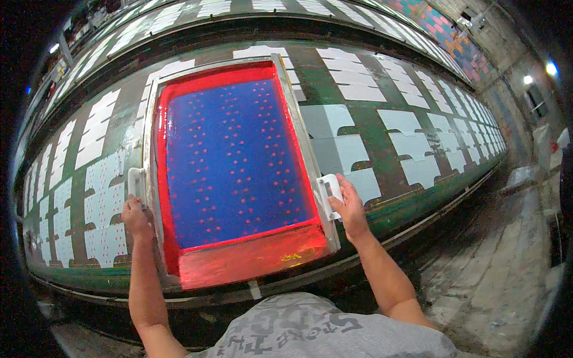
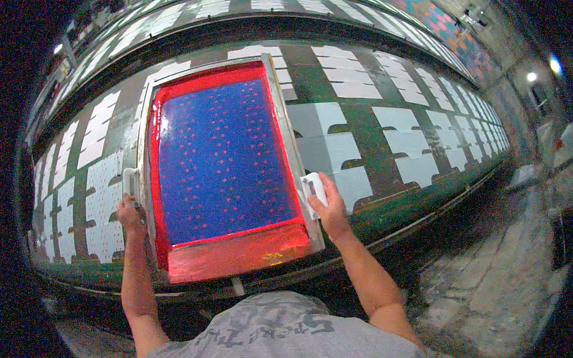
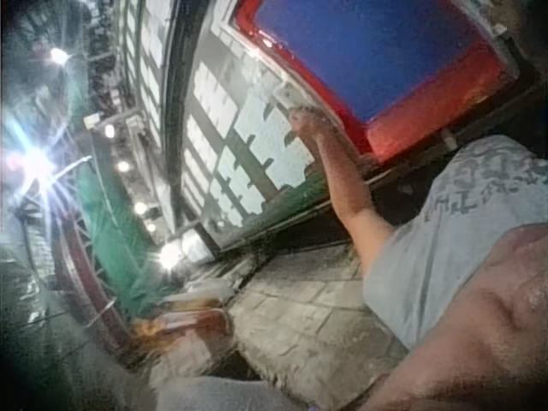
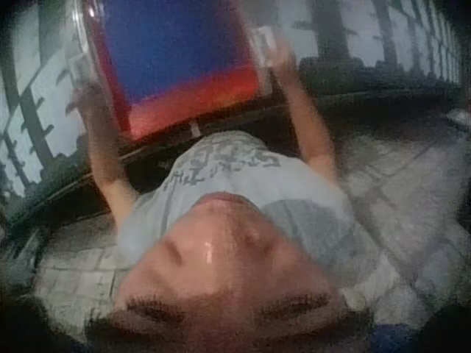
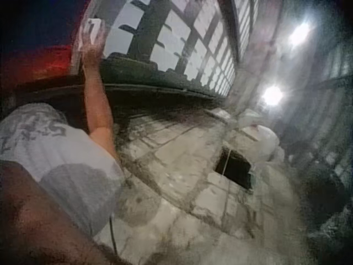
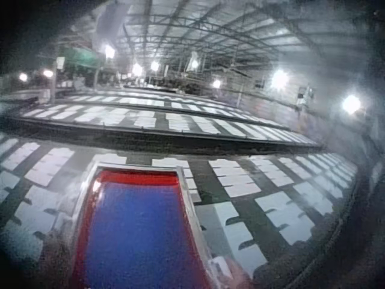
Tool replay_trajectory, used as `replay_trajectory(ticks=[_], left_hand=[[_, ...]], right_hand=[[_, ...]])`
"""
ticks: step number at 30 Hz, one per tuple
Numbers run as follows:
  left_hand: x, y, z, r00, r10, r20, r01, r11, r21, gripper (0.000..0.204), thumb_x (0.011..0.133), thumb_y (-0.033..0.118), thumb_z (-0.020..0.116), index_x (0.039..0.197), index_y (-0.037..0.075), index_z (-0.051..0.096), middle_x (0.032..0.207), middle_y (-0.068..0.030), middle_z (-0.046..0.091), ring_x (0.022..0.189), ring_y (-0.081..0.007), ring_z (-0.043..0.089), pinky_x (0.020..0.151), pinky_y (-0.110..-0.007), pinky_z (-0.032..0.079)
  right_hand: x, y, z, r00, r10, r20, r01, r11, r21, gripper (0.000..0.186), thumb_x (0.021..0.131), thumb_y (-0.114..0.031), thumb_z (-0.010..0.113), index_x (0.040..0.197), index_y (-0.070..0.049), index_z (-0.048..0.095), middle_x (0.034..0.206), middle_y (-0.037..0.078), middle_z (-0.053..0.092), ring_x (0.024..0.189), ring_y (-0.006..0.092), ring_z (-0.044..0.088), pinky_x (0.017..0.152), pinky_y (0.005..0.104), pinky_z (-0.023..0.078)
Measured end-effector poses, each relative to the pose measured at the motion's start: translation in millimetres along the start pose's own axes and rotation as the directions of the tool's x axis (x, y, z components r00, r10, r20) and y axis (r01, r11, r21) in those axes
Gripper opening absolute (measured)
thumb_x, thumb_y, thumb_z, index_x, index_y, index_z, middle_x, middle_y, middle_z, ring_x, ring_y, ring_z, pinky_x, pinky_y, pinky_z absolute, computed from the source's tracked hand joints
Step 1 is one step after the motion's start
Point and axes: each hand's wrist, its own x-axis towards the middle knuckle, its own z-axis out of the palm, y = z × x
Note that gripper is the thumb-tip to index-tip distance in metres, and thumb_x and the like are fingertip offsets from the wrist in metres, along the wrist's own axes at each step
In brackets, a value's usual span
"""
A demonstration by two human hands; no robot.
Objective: The person repeatedly places white paper sheets onto a green work surface, then uses a red-framed screen with a blue mesh to apply red dots onto the paper. The person aligns the screen, presses down with a squeegee, and lifts the screen to reveal the printed pattern. This cycle repeats across multiple sheets.
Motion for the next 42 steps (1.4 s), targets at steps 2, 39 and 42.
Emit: replay_trajectory(ticks=[2,39,42], left_hand=[[-25.7,5.4,30.9,0.997,-0.004,0.077,0.008,0.998,-0.061,0.041,0.116,0.04,0.056,0.092,0.008,0.064,0.075,0.0026,0.055,0.061,-0.0093,0.05,0.052,-0.031,0.039],[-272.9,-23.5,265.3,0.971,0.212,-0.111,-0.149,0.899,0.412,0.044,0.112,0.038,0.058,0.092,0.001,0.071,0.083,-0.0198,0.069,0.079,-0.0361,0.067,0.076,-0.051,0.05],[-274.8,-27.6,266.9,0.971,0.223,-0.085,-0.159,0.869,0.469,0.045,0.112,0.037,0.054,0.094,-0.002,0.069,0.089,-0.0245,0.069,0.085,-0.044,0.067,0.079,-0.056,0.05]], right_hand=[[10.0,5.2,-36.3,1.0,0.006,-0.026,-0.007,1.0,-0.029,0.075,0.103,-0.015,0.074,0.167,0.003,0.039,0.147,0.015,0.064,0.133,0.0221,0.061,0.117,0.0374,0.046],[26.1,69.9,-340.6,0.98,0.098,-0.172,-0.102,0.995,-0.016,0.071,0.102,-0.022,0.074,0.165,-0.004,0.047,0.112,0.003,0.066,0.099,0.0131,0.063,0.089,0.0328,0.05],[30.0,77.0,-344.9,0.972,0.103,-0.209,-0.109,0.994,-0.015,0.071,0.102,-0.02,0.074,0.165,-0.003,0.046,0.115,0.005,0.067,0.103,0.0144,0.064,0.093,0.0336,0.052]])
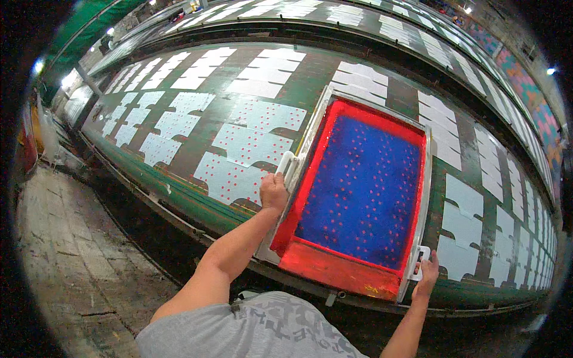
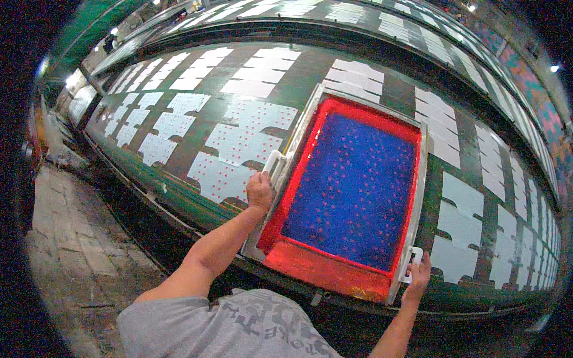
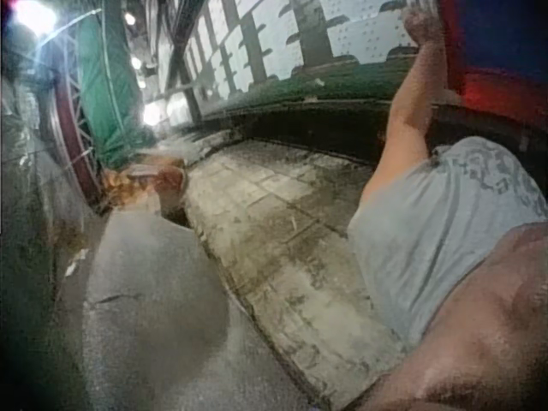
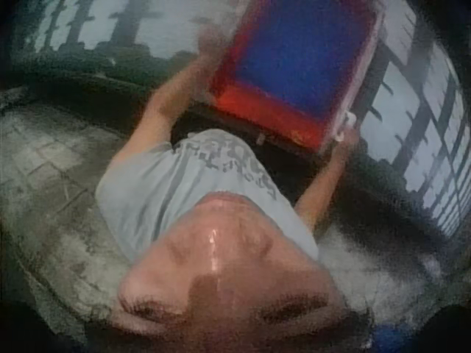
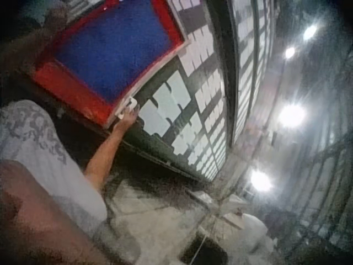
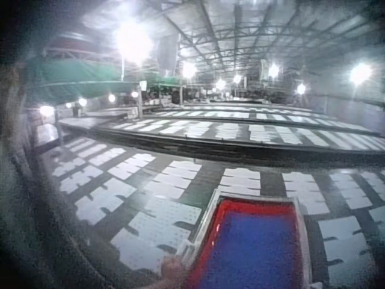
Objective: The person repeatedly places white paper sheets onto a green work surface, then uses a red-framed screen with a blue mesh to apply red dots onto the paper. The person aligns the screen, presses down with a squeegee, and lifts the screen to reveal the printed pattern. This cycle repeats across multiple sheets.
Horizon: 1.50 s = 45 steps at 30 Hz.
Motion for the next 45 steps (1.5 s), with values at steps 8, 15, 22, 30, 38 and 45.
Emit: replay_trajectory(ticks=[8,15,22,30,38,45], left_hand=[[-2.0,3.6,-8.0,0.991,-0.058,0.118,0.061,0.998,-0.02,0.042,0.109,0.035,0.058,0.091,-0.002,0.068,0.096,-0.026,0.07,0.092,-0.0487,0.067,0.085,-0.06,0.051],[23.2,-12.6,-62.7,0.897,0.191,0.399,-0.088,0.961,-0.263,0.033,0.101,0.026,0.073,0.118,-0.003,0.075,0.106,-0.0217,0.075,0.096,-0.033,0.074,0.084,-0.047,0.058],[179.4,-76.8,-178.7,0.703,0.642,0.307,-0.604,0.766,-0.218,0.056,0.097,0.02,0.079,0.147,0.001,0.062,0.138,-0.0231,0.067,0.127,-0.0415,0.063,0.114,-0.05,0.049],[393.8,-213.9,-299.8,0.727,0.587,0.356,-0.645,0.761,0.061,0.066,0.098,0.028,0.078,0.153,-0.003,0.055,0.152,-0.0248,0.06,0.146,-0.0436,0.05,0.123,-0.054,0.038],[522.3,-283.6,-314.2,0.733,0.456,0.505,-0.64,0.715,0.282,0.068,0.104,0.036,0.071,0.157,-0.002,0.053,0.161,-0.0198,0.056,0.158,-0.0441,0.038,0.129,-0.058,0.028],[596.4,-306.5,-268.4,0.633,0.466,0.619,-0.731,0.624,0.277,0.063,0.109,0.039,0.061,0.159,0.002,0.054,0.166,-0.014,0.053,0.165,-0.0383,0.03,0.134,-0.059,0.02]], right_hand=[[21.8,1.6,-4.3,0.964,-0.153,-0.216,0.067,0.93,-0.36,0.062,0.104,-0.007,0.07,0.163,-0.006,0.051,0.142,0.017,0.066,0.129,0.0238,0.063,0.11,0.0404,0.051],[-14.5,-86.7,115.4,0.854,-0.519,-0.049,0.408,0.725,-0.555,0.054,0.101,-0.001,0.068,0.154,-0.001,0.06,0.143,0.014,0.067,0.128,0.0267,0.066,0.099,0.0376,0.057],[-90.0,-131.6,344.6,0.688,-0.699,0.194,0.609,0.411,-0.678,0.024,0.098,0.001,0.07,0.121,-0.002,0.076,0.106,0.014,0.072,0.1,0.0295,0.07,0.091,0.0404,0.056],[-136.5,-109.6,679.8,0.782,-0.446,0.436,0.623,0.552,-0.553,0.01,0.088,-0.008,0.082,0.094,-0.003,0.076,0.092,0.015,0.074,0.089,0.0339,0.073,0.084,0.0441,0.058],[-114.2,-103.3,942.4,0.64,-0.415,0.647,0.767,0.4,-0.502,0.017,0.093,-0.021,0.076,0.099,-0.007,0.084,0.098,0.015,0.078,0.095,0.0362,0.075,0.088,0.0483,0.06],[-61.6,-80.8,1085.6,0.761,-0.222,0.61,0.647,0.33,-0.687,0.023,0.096,-0.027,0.074,0.1,-0.008,0.086,0.109,0.02,0.08,0.106,0.0413,0.077,0.091,0.0524,0.063]])
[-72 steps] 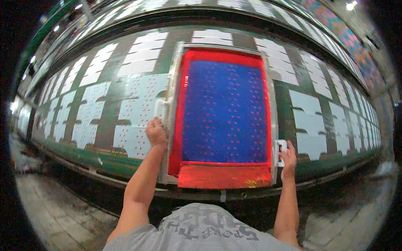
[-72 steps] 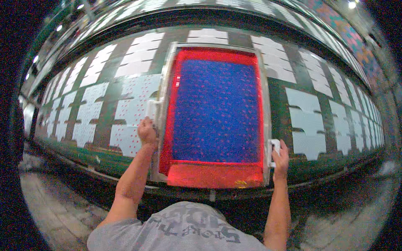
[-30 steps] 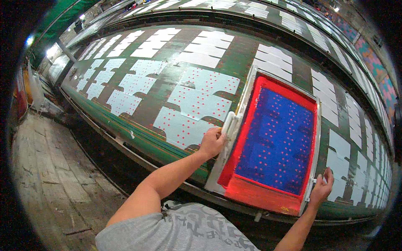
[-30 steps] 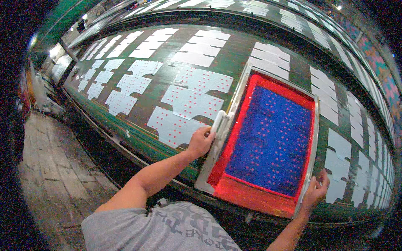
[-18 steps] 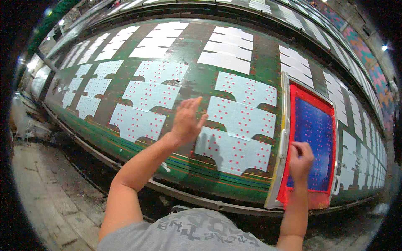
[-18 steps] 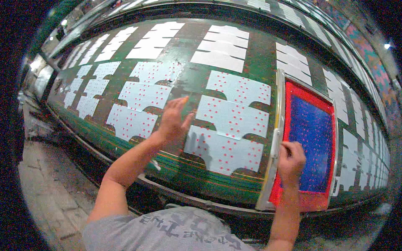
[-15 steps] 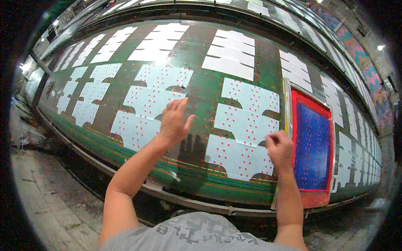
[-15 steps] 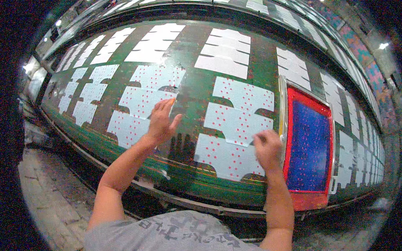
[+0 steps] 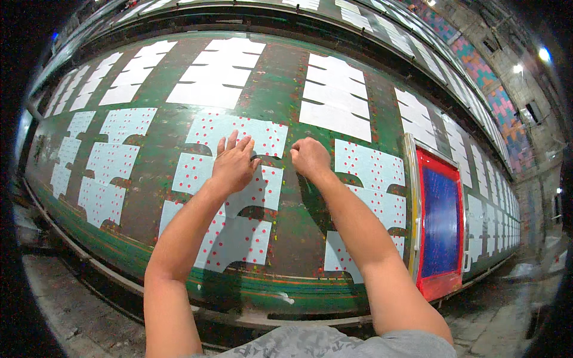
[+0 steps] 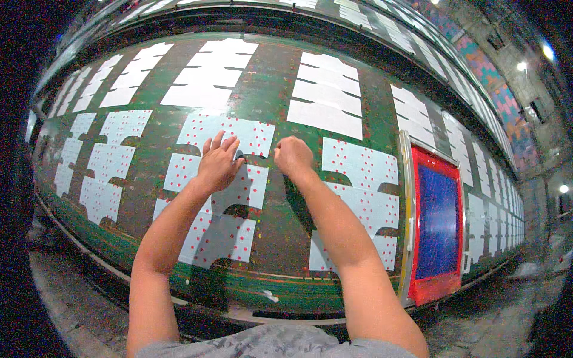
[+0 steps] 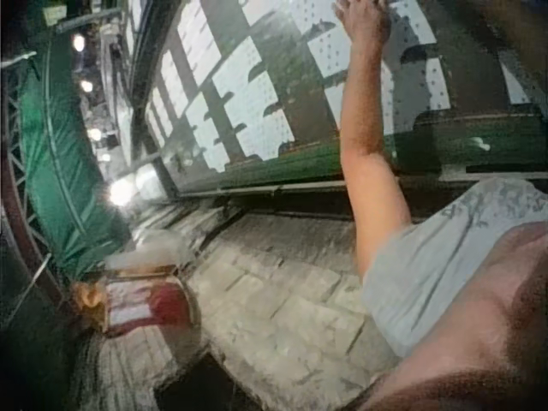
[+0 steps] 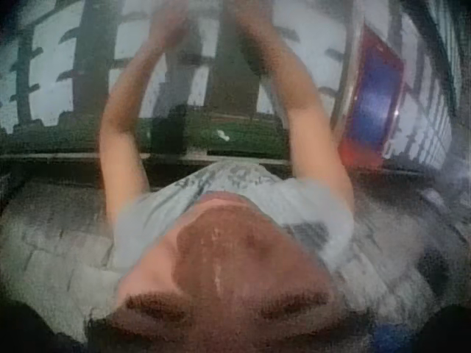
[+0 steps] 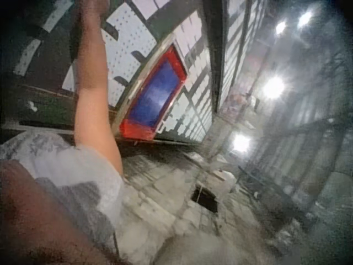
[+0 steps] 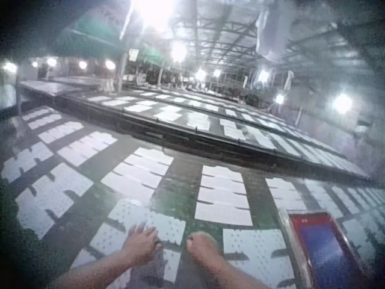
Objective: The person repeatedly places white paper sheets onto a green work surface, then uses a red-framed screen with a blue mesh to apply red dots onto the paper. The person aligns the screen, presses down with a squeegee, and lifts the screen to reveal the printed pattern. This cycle repeats across multiple sheets.
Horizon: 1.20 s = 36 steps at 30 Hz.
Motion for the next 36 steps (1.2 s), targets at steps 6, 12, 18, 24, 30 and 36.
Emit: replay_trajectory(ticks=[6,12,18,24,30,36], left_hand=[[34.4,-22.2,28.3,0.995,0.095,0.029,-0.096,0.994,0.043,0.058,0.109,0.041,0.061,0.155,0.005,0.058,0.164,-0.0107,0.055,0.165,-0.0365,0.029,0.136,-0.06,0.012],[44.4,-30.6,29.6,0.986,0.168,0.016,-0.169,0.986,0.014,0.058,0.111,0.04,0.058,0.153,0.0,0.06,0.162,-0.0124,0.055,0.164,-0.0379,0.032,0.137,-0.059,0.012],[46.8,-32.9,31.8,0.986,0.168,0.013,-0.168,0.985,0.043,0.055,0.109,0.043,0.061,0.148,0.006,0.064,0.16,-0.0083,0.058,0.163,-0.0362,0.034,0.137,-0.059,0.007],[47.1,-32.8,34.1,0.984,0.179,0.013,-0.179,0.983,0.04,0.054,0.107,0.043,0.064,0.146,0.006,0.065,0.159,-0.0103,0.058,0.161,-0.0362,0.037,0.137,-0.06,0.008],[48.2,-28.6,31.2,0.98,0.196,0.023,-0.197,0.979,0.049,0.054,0.106,0.046,0.066,0.144,0.007,0.067,0.159,-0.0126,0.058,0.16,-0.0376,0.038,0.137,-0.06,0.009],[46.2,-14.6,30.0,0.966,0.258,0.007,-0.258,0.962,0.089,0.06,0.106,0.05,0.065,0.15,0.01,0.063,0.168,-0.0145,0.048,0.165,-0.0382,0.029,0.137,-0.062,0.007]], right_hand=[[73.0,-9.0,32.6,0.963,0.271,0.0,-0.269,0.958,-0.102,0.028,0.089,-0.03,0.085,0.094,-0.002,0.085,0.109,0.023,0.081,0.104,0.0421,0.08,0.089,0.0547,0.064],[102.3,-5.2,38.6,0.972,0.227,0.054,-0.221,0.97,-0.105,0.028,0.09,-0.026,0.082,0.105,-0.003,0.084,0.109,0.024,0.082,0.105,0.0423,0.08,0.091,0.0538,0.064],[117.3,-11.8,29.3,0.952,0.22,0.212,-0.179,0.964,-0.199,0.024,0.088,-0.023,0.078,0.1,-0.003,0.084,0.109,0.025,0.082,0.104,0.0423,0.08,0.091,0.0535,0.064],[108.9,-2.8,33.8,0.979,0.178,0.102,-0.184,0.982,0.048,0.027,0.083,-0.023,0.077,0.097,-0.001,0.082,0.106,0.024,0.082,0.095,0.041,0.08,0.089,0.0516,0.064],[102.7,9.4,55.3,0.97,0.24,0.042,-0.218,0.775,0.593,0.036,0.091,-0.011,0.074,0.123,0.004,0.07,0.096,0.015,0.077,0.074,0.0227,0.075,0.067,0.038,0.062],[88.0,17.0,48.7,0.953,0.299,0.048,-0.253,0.699,0.668,0.039,0.098,-0.011,0.071,0.134,0.003,0.065,0.098,0.013,0.076,0.073,0.0175,0.073,0.061,0.0343,0.059]])
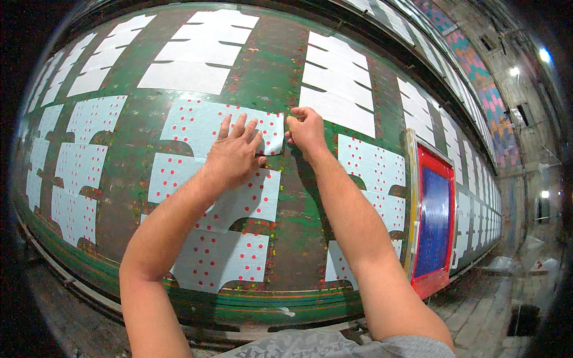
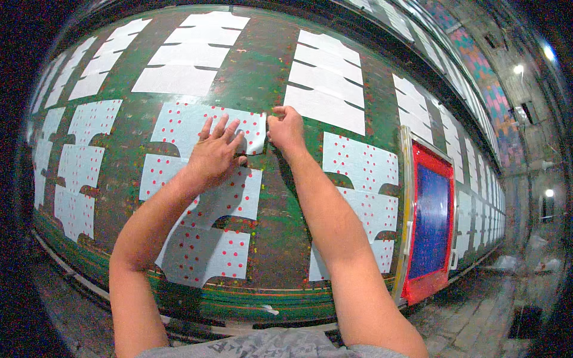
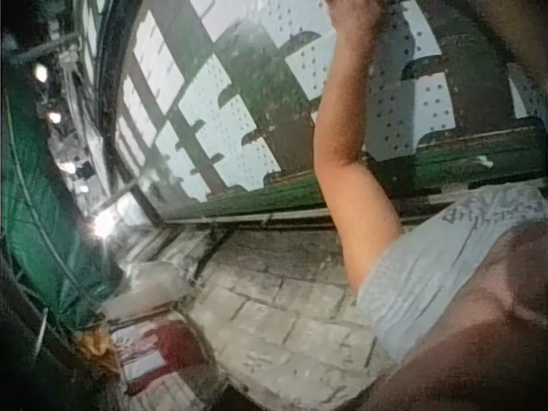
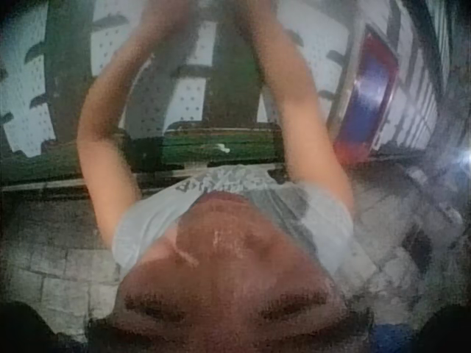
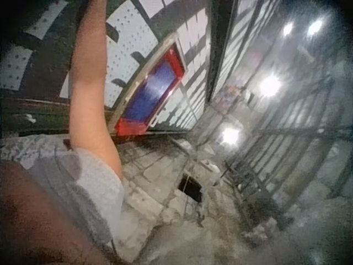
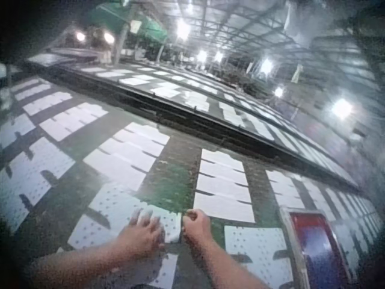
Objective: The person repeatedly places white paper sheets onto a green work surface, then uses a red-framed screen with a blue mesh to apply red dots onto the paper. The person aligns the screen, presses down with a squeegee, and lifts the screen to reveal the printed pattern. This cycle repeats across multiple sheets.
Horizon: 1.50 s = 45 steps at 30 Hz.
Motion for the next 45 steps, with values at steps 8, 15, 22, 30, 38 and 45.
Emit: replay_trajectory(ticks=[8,15,22,30,38,45], left_hand=[[7.1,23.4,-14.6,0.997,0.019,0.072,-0.017,0.999,-0.031,0.064,0.106,0.052,0.064,0.157,0.013,0.059,0.174,-0.0153,0.04,0.168,-0.0374,0.021,0.137,-0.06,0.004],[12.5,31.8,-16.3,0.995,0.003,0.102,0.008,0.994,-0.108,0.066,0.11,0.049,0.059,0.162,0.009,0.054,0.177,-0.0187,0.036,0.169,-0.0386,0.019,0.137,-0.06,0.007],[6.0,23.0,-22.4,0.985,-0.024,0.172,0.046,0.991,-0.125,0.065,0.104,0.035,0.064,0.163,0.01,0.052,0.177,-0.0199,0.034,0.169,-0.0402,0.018,0.136,-0.06,0.009],[0.2,21.3,-27.3,0.99,-0.064,0.127,0.078,0.991,-0.112,0.064,0.102,0.03,0.066,0.163,0.014,0.052,0.178,-0.0197,0.031,0.169,-0.0431,0.016,0.136,-0.062,0.01],[2.7,48.1,-31.2,0.98,-0.029,0.197,0.059,0.988,-0.146,0.061,0.106,0.038,0.063,0.161,0.014,0.054,0.178,-0.0229,0.031,0.17,-0.0442,0.014,0.136,-0.064,0.01],[16.4,89.5,-46.1,0.981,-0.05,0.19,0.075,0.989,-0.126,0.065,0.106,0.039,0.065,0.162,0.008,0.052,0.179,-0.0212,0.029,0.17,-0.0426,0.015,0.137,-0.063,0.008]], right_hand=[[-75.5,20.0,-61.7,0.951,-0.283,-0.125,0.245,0.935,-0.254,0.031,0.094,-0.014,0.074,0.122,-0.002,0.075,0.105,0.017,0.08,0.094,0.0314,0.078,0.088,0.0431,0.061],[-134.7,6.2,-94.9,0.886,0.197,0.42,-0.289,0.942,0.169,0.058,0.096,-0.01,0.072,0.152,0.002,0.058,0.095,0.008,0.076,0.071,0.0139,0.069,0.063,0.0303,0.057],[-94.6,-8.3,-47.2,0.819,0.324,0.473,-0.491,0.823,0.286,0.07,0.097,0.002,0.065,0.164,0.0,0.045,0.103,0.015,0.073,0.068,0.0193,0.068,0.056,0.034,0.056],[-82.4,-6.4,-36.8,0.788,0.394,0.472,-0.512,0.847,0.146,0.051,0.098,0.005,0.061,0.148,-0.001,0.06,0.091,0.014,0.071,0.062,0.0213,0.067,0.05,0.0355,0.053],[-178.1,6.9,-116.8,0.838,0.223,0.498,-0.326,0.936,0.129,0.04,0.097,0.004,0.06,0.137,0.0,0.065,0.085,0.007,0.07,0.064,0.0159,0.068,0.054,0.0326,0.055],[-325.4,31.7,-215.0,0.963,0.051,0.264,-0.064,0.997,0.039,0.03,0.098,-0.001,0.07,0.127,-0.001,0.074,0.097,0.007,0.076,0.084,0.0125,0.069,0.078,0.0318,0.059]])
